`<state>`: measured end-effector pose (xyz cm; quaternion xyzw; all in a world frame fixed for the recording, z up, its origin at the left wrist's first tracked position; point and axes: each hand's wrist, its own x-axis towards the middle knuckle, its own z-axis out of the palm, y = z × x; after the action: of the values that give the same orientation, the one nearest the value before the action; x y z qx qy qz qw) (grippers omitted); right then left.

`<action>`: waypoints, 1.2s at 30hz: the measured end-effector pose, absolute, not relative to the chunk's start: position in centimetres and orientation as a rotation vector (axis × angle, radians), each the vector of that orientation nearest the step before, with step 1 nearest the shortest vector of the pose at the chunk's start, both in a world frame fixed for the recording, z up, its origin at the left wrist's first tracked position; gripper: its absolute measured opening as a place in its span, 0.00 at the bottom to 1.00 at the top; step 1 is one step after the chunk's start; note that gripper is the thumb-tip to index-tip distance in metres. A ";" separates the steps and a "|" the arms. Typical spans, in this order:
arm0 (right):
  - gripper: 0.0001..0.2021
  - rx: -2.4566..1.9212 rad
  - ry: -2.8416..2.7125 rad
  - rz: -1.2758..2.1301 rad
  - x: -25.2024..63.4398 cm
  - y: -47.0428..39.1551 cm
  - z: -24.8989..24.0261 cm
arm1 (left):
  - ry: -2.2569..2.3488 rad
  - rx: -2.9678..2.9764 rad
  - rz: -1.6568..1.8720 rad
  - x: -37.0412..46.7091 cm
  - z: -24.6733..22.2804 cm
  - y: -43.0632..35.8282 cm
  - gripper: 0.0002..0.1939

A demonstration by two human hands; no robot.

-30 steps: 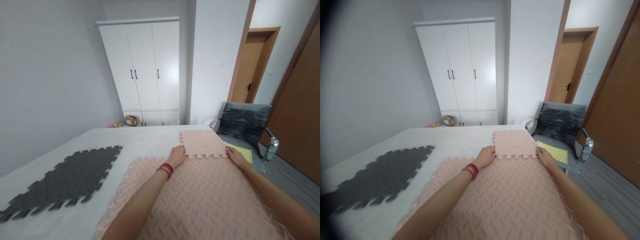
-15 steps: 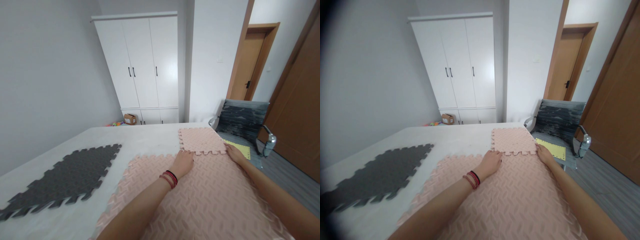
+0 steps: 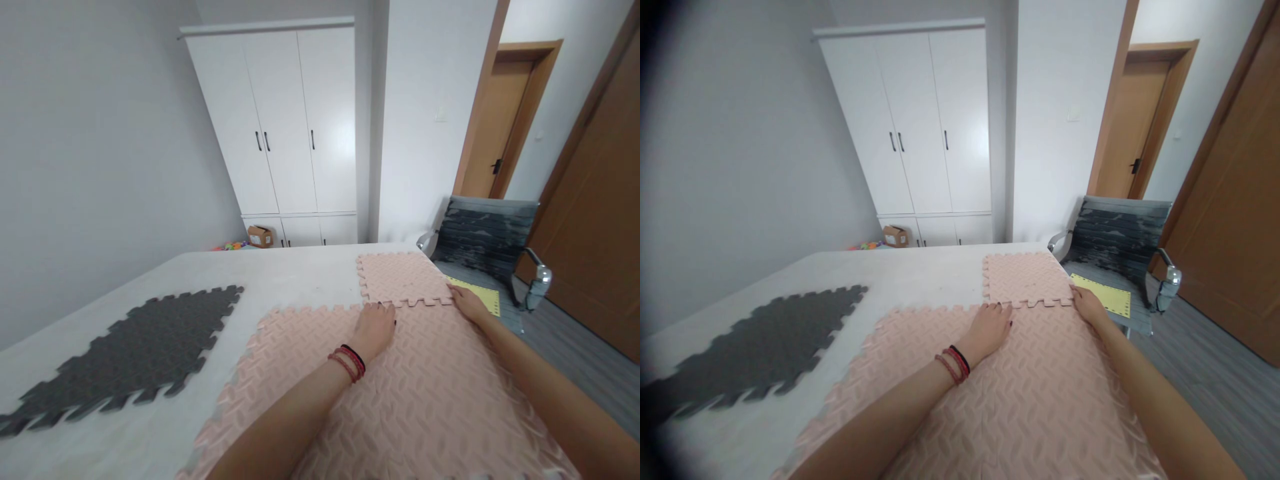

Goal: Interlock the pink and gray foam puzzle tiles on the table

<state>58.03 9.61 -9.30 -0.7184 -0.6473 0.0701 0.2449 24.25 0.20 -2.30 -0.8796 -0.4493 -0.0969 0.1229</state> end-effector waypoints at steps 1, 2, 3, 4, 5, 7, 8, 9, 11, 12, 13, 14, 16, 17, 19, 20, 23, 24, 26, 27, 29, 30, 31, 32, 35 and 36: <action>0.25 -1.964 -1.762 0.189 58.0 9.5 -9.3 | -1.322 -2.563 -0.280 24.4 -2.3 0.3 0.19; 0.25 -1.968 -1.757 0.188 58.1 9.4 -9.3 | -1.337 -2.559 -0.273 24.5 -2.2 0.5 0.18; 0.25 -1.973 -1.751 0.187 58.1 9.3 -9.3 | -1.352 -2.556 -0.264 24.7 -2.1 0.7 0.18; 0.25 -1.978 -1.746 0.186 58.2 9.2 -9.3 | -1.368 -2.553 -0.254 25.0 -2.0 0.9 0.18; 0.25 -1.985 -1.741 0.186 58.3 9.1 -9.3 | -1.384 -2.551 -0.241 25.3 -2.0 1.2 0.18; 0.24 -1.995 -1.735 0.188 58.5 9.0 -9.3 | -1.407 -2.550 -0.214 26.0 -1.9 1.7 0.18; 0.23 -1.998 -1.735 0.189 58.5 9.1 -9.3 | -1.416 -2.551 -0.200 26.3 -1.9 1.8 0.17; 0.23 -1.999 -1.737 0.193 58.5 9.1 -9.3 | -1.424 -2.551 -0.186 26.6 -1.9 1.9 0.16; 0.23 -1.992 -1.746 0.204 58.5 9.3 -9.5 | -1.434 -2.546 -0.164 26.9 -2.1 1.9 0.16; 0.24 -1.988 -1.751 0.209 58.4 9.4 -9.6 | -1.438 -2.541 -0.158 27.0 -2.1 1.8 0.16; 0.27 -1.985 -1.755 0.214 58.3 9.5 -9.7 | -1.441 -2.537 -0.153 27.1 -2.2 1.7 0.16; 0.31 -1.985 -1.760 0.219 58.2 9.5 -9.7 | -1.443 -2.534 -0.146 27.1 -2.3 1.6 0.16; 0.38 -2.004 -1.770 0.228 57.8 9.5 -9.7 | -1.451 -2.532 -0.127 27.2 -2.3 1.4 0.16; 0.40 -2.024 -1.779 0.228 57.6 9.3 -9.5 | -1.456 -2.534 -0.113 27.3 -2.3 1.4 0.16; 0.41 -2.084 -1.816 0.205 56.9 8.9 -8.8 | -1.468 -2.546 -0.073 27.7 -2.1 1.4 0.16; 0.40 -2.125 -1.846 0.168 56.4 8.6 -8.4 | -1.475 -2.553 -0.051 27.9 -2.0 1.3 0.16; 0.34 -2.272 -1.944 -0.033 54.8 7.6 -7.0 | -1.499 -2.565 0.014 28.8 -1.6 1.1 0.16; 0.33 -2.311 -1.959 -0.096 54.2 7.2 -6.5 | -1.509 -2.564 0.030 29.0 -1.5 1.0 0.16; 0.32 -2.355 -1.960 -0.176 53.1 6.5 -5.7 | -1.529 -2.551 0.051 29.3 -1.4 0.7 0.16; 0.31 -2.360 -1.956 -0.202 52.5 6.2 -5.4 | -1.538 -2.541 0.057 29.4 -1.3 0.5 0.16; 0.28 -2.365 -1.950 -0.261 51.3 5.5 -4.9 | -1.554 -2.517 0.060 29.4 -1.3 0.1 0.17; 0.27 -2.368 -1.950 -0.291 50.7 5.2 -4.7 | -1.559 -2.506 0.059 29.4 -1.3 -0.1 0.17; 0.25 -2.369 -1.954 -0.313 50.1 4.9 -4.5 | -1.564 -2.496 0.056 29.4 -1.2 -0.3 0.17; 0.23 -2.369 -1.962 -0.327 49.4 4.6 -4.5 | -1.565 -2.489 0.052 29.3 -1.2 -0.5 0.17; 0.23 -2.359 -1.996 -0.336 47.9 3.8 -4.5 | -1.571 -2.474 0.037 29.3 -1.1 -0.6 0.17; 0.25 -2.359 -1.999 -0.339 47.6 3.7 -4.6 | -1.573 -2.475 0.034 29.3 -1.1 -0.6 0.17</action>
<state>47.58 3.71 -4.59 -0.7583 -0.6426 -0.1090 0.0152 29.33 -0.61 -1.09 -0.8393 -0.5334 0.0114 0.1044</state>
